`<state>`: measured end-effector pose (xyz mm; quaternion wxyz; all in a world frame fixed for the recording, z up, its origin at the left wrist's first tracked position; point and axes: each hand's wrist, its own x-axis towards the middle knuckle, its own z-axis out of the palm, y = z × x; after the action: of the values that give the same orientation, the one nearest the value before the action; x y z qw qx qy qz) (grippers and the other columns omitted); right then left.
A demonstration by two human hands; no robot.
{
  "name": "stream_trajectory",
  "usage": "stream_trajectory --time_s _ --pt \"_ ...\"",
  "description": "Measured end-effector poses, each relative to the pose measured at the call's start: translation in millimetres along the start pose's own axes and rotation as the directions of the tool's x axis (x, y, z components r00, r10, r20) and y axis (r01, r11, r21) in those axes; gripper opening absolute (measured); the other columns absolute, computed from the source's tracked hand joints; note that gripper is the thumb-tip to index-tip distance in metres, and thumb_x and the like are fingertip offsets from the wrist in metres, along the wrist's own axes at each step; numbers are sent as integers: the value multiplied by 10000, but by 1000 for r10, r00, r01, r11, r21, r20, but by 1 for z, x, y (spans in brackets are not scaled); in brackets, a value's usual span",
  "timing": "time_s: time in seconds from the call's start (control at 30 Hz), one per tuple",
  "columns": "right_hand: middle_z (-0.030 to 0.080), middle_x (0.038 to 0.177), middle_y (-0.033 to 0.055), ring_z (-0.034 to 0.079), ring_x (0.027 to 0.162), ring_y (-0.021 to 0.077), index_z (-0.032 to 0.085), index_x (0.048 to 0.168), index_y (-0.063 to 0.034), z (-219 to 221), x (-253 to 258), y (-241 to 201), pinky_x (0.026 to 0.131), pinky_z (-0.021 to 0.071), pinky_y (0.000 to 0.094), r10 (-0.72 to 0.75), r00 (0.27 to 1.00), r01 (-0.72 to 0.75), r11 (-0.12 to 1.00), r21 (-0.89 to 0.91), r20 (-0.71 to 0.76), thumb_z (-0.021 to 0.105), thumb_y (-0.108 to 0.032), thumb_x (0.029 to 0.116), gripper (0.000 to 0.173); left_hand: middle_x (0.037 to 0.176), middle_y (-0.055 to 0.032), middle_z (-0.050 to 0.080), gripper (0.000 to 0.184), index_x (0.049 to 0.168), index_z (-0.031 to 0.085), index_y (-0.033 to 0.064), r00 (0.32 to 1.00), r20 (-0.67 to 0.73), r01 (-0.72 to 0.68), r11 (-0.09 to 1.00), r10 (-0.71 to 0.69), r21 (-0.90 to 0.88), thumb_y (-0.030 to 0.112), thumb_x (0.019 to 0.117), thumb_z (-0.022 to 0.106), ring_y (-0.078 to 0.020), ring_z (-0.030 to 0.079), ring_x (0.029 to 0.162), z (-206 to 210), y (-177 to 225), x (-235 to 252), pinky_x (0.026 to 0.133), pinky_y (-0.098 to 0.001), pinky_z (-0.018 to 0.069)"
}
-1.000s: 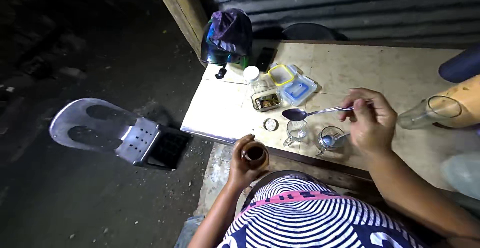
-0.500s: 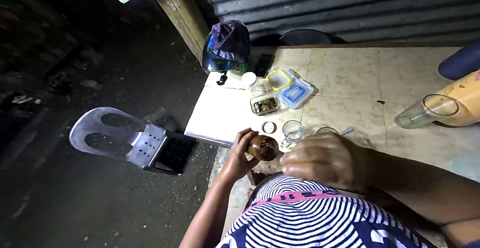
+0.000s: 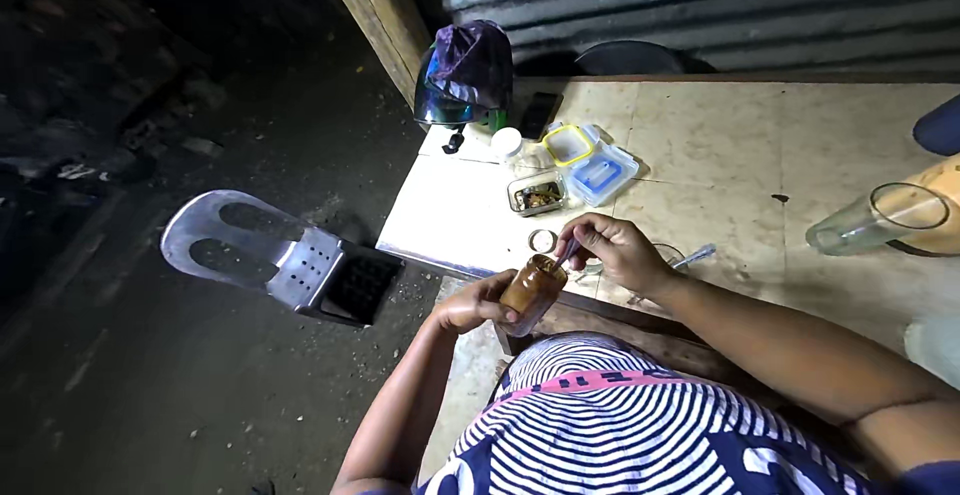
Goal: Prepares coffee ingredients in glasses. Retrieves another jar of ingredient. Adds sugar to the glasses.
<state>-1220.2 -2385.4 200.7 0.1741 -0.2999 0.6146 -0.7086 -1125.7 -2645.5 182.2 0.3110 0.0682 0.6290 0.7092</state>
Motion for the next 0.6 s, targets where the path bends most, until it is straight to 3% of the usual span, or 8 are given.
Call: stream_trajectory --time_s 0.07,0.13,0.37,0.6 --pt "722 907 11 665 678 58 650 1103 -28 1 -1 11 660 589 222 167 983 -159 982 107 -71 370 -125 1114 296 1148 73 711 731 1324 564 152 1000 9 0 993 1 -118 473 742 867 -60 678 1039 -3 -15 2 928 -287 564" --pt "723 916 24 670 674 71 656 1127 -26 0 -3 15 655 593 228 222 969 -205 968 148 -109 369 -136 1120 308 1157 70 703 734 1330 549 146 1000 18 -5 992 7 -129 460 746 862 -61 671 1050 -6 -23 4 939 -289 556" --pt "721 934 4 670 684 60 651 1156 -39 -24 -2 8 649 596 226 127 971 -105 988 111 -205 364 -143 1113 307 1171 50 674 621 1311 498 120 1000 -13 5 1000 -6 -15 202 774 799 -65 662 1048 -8 -20 16 923 -279 561" --pt "726 923 -17 669 677 51 644 1150 -58 -55 -3 2 653 596 227 59 942 -37 997 74 -331 344 -155 1107 318 1240 7 643 676 1373 447 83 999 -24 -30 999 29 -20 127 786 778 -100 642 1115 -13 -26 31 980 -313 542"
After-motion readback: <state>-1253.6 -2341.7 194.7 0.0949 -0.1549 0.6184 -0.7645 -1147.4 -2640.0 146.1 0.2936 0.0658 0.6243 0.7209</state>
